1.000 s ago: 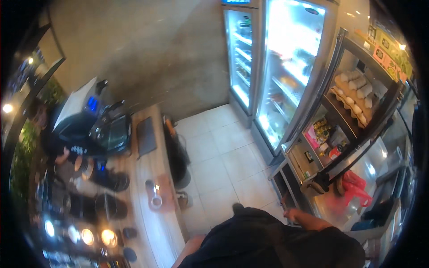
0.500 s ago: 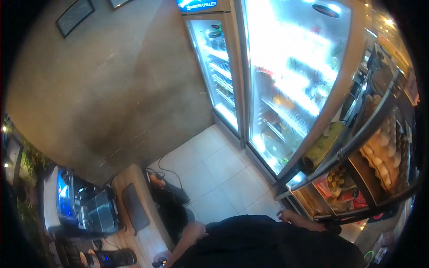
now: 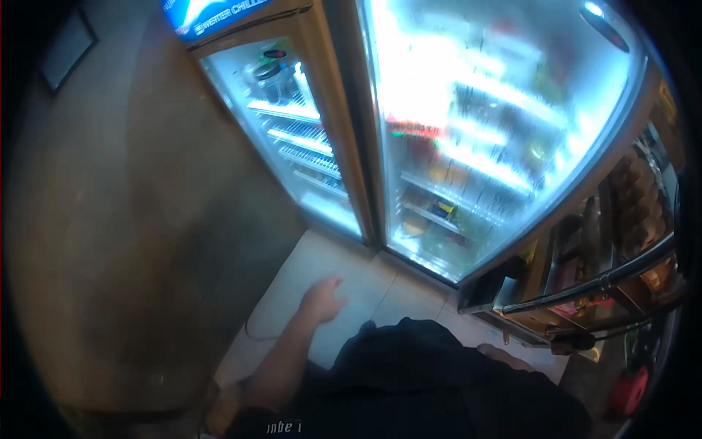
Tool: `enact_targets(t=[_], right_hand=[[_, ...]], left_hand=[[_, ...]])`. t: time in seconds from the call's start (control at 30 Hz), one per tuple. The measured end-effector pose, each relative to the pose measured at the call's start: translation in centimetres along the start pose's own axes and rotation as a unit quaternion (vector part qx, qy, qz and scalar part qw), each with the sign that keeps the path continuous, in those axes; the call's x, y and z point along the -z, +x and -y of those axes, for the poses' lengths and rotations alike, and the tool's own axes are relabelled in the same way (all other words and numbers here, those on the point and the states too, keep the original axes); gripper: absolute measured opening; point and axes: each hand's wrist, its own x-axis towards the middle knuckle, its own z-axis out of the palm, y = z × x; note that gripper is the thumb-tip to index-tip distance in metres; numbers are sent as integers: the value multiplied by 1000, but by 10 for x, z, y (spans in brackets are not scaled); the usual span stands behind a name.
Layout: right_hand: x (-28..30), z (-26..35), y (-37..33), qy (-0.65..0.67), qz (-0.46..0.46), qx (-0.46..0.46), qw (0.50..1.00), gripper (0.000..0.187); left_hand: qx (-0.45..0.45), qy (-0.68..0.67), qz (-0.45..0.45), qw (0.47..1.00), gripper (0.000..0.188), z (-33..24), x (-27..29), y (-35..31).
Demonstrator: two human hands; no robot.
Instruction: The person assembles a layered pasta dish in a rectangular metal tray. They place sheets of pasta into the tray, spread a meat sauce over them using a ladle and spatula, and trim excess pasta with scissors. The process repeats with additional layers of pasta and sauce.
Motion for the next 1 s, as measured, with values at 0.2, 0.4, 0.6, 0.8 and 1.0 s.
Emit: enact_targets(t=[0.2, 0.4, 0.6, 0.8, 1.0], right_hand=[[-46, 107, 51, 442, -227, -77, 865, 33], [-43, 102, 61, 351, -363, -34, 862, 29], [78, 253, 51, 497, -319, -26, 807, 30], [98, 310, 30, 548, -396, -87, 731, 41], [89, 457, 40, 631, -422, -79, 646, 44]], left_hand=[[-231, -189, -158, 941, 82, -116, 150, 168], [-332, -268, -220, 877, 101, -186, 119, 278], [-295, -266, -154, 905, 102, -134, 168, 283], [-378, -365, -102, 845, 104, -119, 150, 300], [-327, -548, 213, 740, 51, -62, 174, 279]])
